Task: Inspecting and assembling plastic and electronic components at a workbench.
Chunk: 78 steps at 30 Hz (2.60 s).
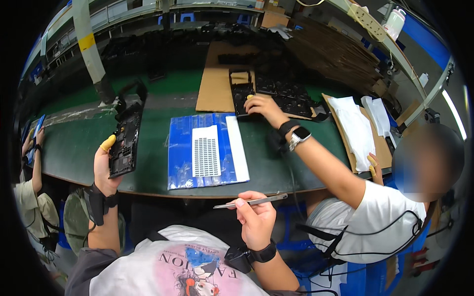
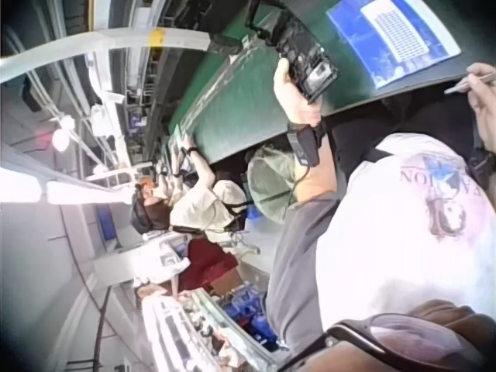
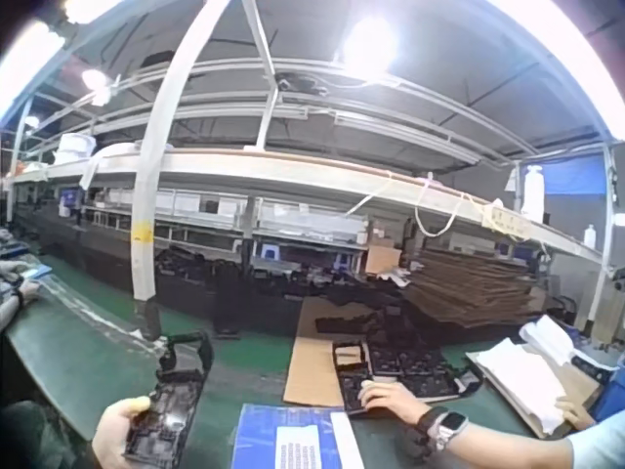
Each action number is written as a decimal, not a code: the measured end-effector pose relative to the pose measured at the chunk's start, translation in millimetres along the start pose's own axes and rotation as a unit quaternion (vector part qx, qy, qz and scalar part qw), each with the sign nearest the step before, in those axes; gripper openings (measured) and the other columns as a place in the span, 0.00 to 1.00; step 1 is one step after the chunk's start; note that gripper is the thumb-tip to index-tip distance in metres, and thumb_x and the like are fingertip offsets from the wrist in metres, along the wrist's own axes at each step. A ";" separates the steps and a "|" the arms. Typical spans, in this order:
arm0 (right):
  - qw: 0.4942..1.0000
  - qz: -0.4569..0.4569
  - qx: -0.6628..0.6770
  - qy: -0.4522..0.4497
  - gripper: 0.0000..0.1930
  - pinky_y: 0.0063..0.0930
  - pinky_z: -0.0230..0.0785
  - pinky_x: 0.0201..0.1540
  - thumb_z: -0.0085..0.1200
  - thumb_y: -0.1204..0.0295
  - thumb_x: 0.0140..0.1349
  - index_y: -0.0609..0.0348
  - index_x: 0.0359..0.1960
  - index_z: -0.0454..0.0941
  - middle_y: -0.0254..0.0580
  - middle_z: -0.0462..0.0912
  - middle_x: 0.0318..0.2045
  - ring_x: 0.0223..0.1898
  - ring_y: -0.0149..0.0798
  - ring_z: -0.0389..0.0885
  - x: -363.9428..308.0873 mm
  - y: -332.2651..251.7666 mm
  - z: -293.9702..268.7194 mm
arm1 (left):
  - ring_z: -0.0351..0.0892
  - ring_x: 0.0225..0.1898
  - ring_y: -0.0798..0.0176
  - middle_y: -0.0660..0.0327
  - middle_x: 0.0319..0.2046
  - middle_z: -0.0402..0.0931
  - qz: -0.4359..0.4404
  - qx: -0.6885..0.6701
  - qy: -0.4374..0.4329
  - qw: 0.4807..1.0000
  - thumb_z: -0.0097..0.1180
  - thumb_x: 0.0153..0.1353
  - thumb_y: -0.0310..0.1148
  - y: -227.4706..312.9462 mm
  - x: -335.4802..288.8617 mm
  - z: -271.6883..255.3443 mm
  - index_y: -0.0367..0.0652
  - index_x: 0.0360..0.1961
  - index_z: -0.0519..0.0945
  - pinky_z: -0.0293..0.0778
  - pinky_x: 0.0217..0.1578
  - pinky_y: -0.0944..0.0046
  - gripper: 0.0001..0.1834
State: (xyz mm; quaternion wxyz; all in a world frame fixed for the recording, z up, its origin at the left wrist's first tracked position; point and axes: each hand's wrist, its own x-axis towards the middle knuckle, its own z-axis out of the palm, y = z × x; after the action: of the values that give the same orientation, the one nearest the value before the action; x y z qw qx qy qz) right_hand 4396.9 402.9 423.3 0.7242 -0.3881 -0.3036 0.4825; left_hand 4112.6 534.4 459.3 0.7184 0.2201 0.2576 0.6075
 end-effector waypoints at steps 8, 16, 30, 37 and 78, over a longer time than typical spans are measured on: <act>1.000 0.004 -0.019 0.009 0.08 0.11 0.53 0.15 0.50 0.81 0.48 0.67 0.32 0.69 0.46 0.76 0.21 0.14 0.21 0.63 -0.3 10.7 3.5 | 0.74 0.37 0.59 0.56 0.38 0.71 0.064 -0.032 -0.027 0.997 0.39 0.57 0.33 4.3 -30.2 -12.9 0.39 0.46 0.66 0.73 0.37 0.59 0.16; 0.999 -0.003 -0.036 0.025 0.07 0.10 0.52 0.15 0.49 0.81 0.49 0.67 0.31 0.69 0.43 0.75 0.20 0.14 0.20 0.63 15.7 10.6 6.7 | 0.73 0.38 0.63 0.58 0.41 0.69 0.158 0.096 -0.021 0.983 0.40 0.59 0.33 0.6 -10.7 -0.3 0.40 0.51 0.60 0.74 0.36 0.63 0.19; 0.992 0.066 -0.099 0.047 0.06 0.11 0.50 0.14 0.50 0.81 0.49 0.63 0.30 0.69 0.42 0.76 0.19 0.14 0.21 0.64 161.9 38.3 28.1 | 0.68 0.41 0.69 0.61 0.44 0.66 0.103 0.124 -0.002 0.987 0.37 0.60 0.38 -24.2 72.2 64.5 0.42 0.55 0.54 0.69 0.41 0.68 0.23; 0.988 0.074 -0.122 0.062 0.07 0.11 0.49 0.14 0.49 0.83 0.49 0.65 0.32 0.68 0.42 0.75 0.19 0.13 0.20 0.63 163.5 37.8 29.4 | 0.68 0.41 0.69 0.61 0.45 0.64 0.024 0.125 0.087 0.988 0.39 0.59 0.39 -42.6 86.7 52.9 0.43 0.56 0.54 0.69 0.42 0.67 0.24; 0.991 0.063 -0.116 -0.027 0.09 0.16 0.62 0.25 0.51 0.80 0.48 0.65 0.32 0.67 0.38 0.73 0.19 0.19 0.25 0.69 127.1 37.0 106.5 | 0.63 0.48 0.63 0.61 0.50 0.59 -0.094 -0.005 0.000 0.996 0.44 0.57 0.39 -63.1 66.4 55.3 0.52 0.58 0.51 0.63 0.48 0.61 0.28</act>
State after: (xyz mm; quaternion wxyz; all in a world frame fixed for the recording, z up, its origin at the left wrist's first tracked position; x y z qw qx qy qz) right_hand 4337.6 558.9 454.8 0.6337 -0.4748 -0.3524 0.4988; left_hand 4204.4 589.3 455.3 0.7734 0.1911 0.2741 0.5387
